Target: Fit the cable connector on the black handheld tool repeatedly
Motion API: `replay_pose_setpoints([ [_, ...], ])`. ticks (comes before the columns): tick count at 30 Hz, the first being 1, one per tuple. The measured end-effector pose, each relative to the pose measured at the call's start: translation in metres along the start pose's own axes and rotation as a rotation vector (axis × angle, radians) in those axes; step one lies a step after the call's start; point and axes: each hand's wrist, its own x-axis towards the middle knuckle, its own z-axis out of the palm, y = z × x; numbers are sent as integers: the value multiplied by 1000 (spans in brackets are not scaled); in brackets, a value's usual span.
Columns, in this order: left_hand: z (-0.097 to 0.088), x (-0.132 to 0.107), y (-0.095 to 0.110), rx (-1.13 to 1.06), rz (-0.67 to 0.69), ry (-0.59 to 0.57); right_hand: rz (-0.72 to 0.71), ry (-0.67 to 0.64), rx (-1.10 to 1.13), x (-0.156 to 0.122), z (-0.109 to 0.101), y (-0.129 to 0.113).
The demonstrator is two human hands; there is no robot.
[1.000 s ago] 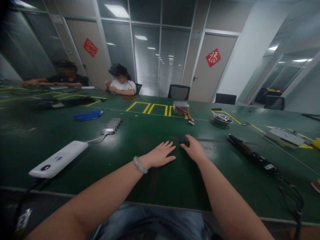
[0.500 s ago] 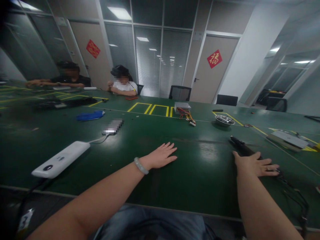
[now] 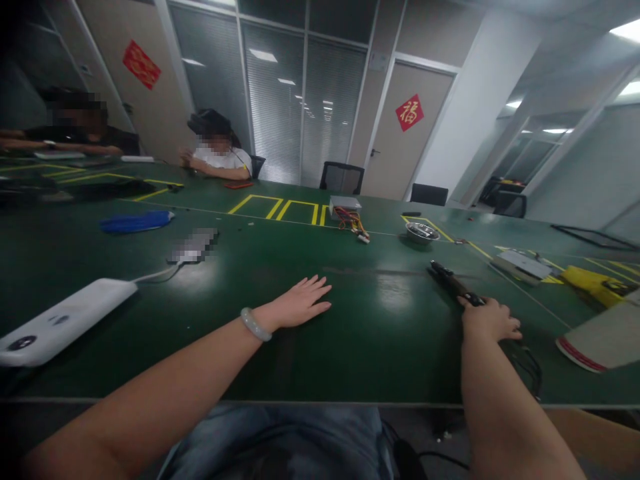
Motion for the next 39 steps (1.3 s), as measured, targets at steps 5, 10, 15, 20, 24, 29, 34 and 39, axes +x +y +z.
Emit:
replay_pose_setpoints([
  [5,1,1,-1,-7,-6,3,23,-53,-90,-24,-20,-31],
  [10,-12,0,9,-13,-1,132,-342,-184,-10,-84,-35,-97],
  [15,-31,-4,24,15,-41,400,-690,-312,239,-177,-43,-172],
  [20,-41,-9,20,59,-88,550,-797,-446,328,-258,-42,-238],
  [24,-42,-11,8,22,-102,530,-856,-581,330,-274,-42,-269],
  [29,-43,-12,7,-35,-64,472,-1021,-717,434,-225,-68,-253],
  [34,-41,-11,15,24,49,386,-975,-874,13,-177,-98,-203],
  [39,-35,-10,20,98,34,303,-992,-1146,54,-170,-94,-186],
])
